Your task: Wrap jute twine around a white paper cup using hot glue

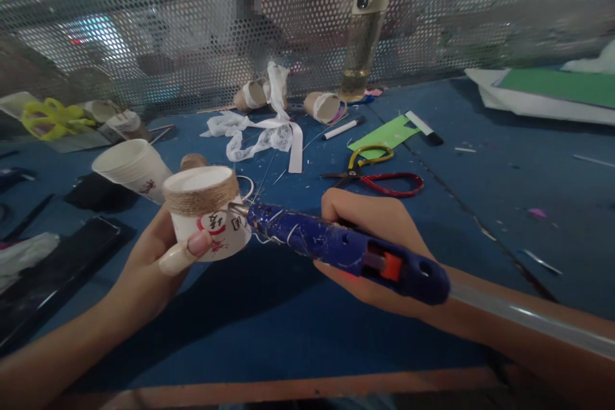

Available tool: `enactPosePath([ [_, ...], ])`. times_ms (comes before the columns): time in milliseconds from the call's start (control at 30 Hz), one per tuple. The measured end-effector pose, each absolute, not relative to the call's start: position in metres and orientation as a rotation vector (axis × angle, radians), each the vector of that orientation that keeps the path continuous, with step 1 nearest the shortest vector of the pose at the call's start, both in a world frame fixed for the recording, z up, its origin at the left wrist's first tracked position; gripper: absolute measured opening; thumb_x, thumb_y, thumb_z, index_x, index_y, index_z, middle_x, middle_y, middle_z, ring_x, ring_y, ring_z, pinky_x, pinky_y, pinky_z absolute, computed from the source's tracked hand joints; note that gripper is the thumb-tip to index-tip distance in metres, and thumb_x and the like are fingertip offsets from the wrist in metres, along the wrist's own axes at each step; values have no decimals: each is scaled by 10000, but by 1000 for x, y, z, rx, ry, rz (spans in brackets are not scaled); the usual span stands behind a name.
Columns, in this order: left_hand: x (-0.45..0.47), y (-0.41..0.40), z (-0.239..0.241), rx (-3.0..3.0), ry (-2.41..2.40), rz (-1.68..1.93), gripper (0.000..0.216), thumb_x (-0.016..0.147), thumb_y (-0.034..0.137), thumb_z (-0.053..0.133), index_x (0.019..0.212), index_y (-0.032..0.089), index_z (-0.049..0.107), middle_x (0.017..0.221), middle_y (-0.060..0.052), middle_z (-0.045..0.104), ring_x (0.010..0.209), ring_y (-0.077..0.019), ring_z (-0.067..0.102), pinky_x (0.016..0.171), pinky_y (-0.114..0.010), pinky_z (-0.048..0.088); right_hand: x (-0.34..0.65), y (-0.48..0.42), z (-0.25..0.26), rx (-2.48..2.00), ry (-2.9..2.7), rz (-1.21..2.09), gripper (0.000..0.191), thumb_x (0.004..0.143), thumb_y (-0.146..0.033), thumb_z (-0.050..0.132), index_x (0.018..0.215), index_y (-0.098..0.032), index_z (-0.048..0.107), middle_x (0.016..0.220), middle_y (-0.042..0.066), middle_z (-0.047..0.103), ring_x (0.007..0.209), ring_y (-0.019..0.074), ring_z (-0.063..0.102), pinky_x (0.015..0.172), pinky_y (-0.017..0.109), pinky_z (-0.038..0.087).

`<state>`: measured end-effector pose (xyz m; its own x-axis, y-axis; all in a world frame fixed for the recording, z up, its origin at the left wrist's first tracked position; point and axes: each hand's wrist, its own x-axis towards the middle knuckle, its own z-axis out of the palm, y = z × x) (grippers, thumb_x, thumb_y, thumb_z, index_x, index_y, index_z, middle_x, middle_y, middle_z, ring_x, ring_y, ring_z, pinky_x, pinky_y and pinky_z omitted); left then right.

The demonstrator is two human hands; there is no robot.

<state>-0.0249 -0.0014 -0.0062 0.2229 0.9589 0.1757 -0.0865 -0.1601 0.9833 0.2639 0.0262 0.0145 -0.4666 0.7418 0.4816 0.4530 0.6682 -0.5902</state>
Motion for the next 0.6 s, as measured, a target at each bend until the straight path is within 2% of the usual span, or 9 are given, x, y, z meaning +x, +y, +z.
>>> enactPosePath([
  [167, -25, 0, -7, 1366, 896, 1171, 439, 1051, 416, 727, 1482, 335, 697, 1414, -52, 725, 1312, -285, 656, 1123, -392, 571, 264, 25, 16, -905, -2128, 476, 283, 876, -159, 614, 704, -266, 417, 582, -113, 490, 459, 78, 441, 430, 243, 327],
  [333, -24, 1, -7, 1368, 943, 1131, 470, 1008, 430, 798, 1453, 312, 703, 1382, -69, 758, 1266, -285, 702, 1109, -387, 588, 264, 23, 13, -909, -2134, 509, 285, 901, -191, 647, 713, -269, 448, 619, -95, 536, 495, 97, 485, 470, 268, 366],
  [500, -25, -1, -8, 1350, 907, 1133, 445, 1051, 387, 733, 1491, 333, 697, 1407, -62, 764, 1290, -285, 708, 1104, -371, 596, 264, 22, 15, -935, -2149, 531, 301, 903, -214, 674, 705, -266, 454, 615, -82, 546, 491, 105, 488, 471, 275, 359],
  [600, -26, -1, -6, 1329, 910, 1142, 448, 1029, 410, 755, 1469, 332, 716, 1415, -62, 770, 1323, -303, 702, 1134, -398, 594, 265, 23, 18, -968, -2142, 528, 300, 901, -217, 653, 703, -269, 434, 608, -83, 535, 496, 107, 486, 471, 274, 359],
])
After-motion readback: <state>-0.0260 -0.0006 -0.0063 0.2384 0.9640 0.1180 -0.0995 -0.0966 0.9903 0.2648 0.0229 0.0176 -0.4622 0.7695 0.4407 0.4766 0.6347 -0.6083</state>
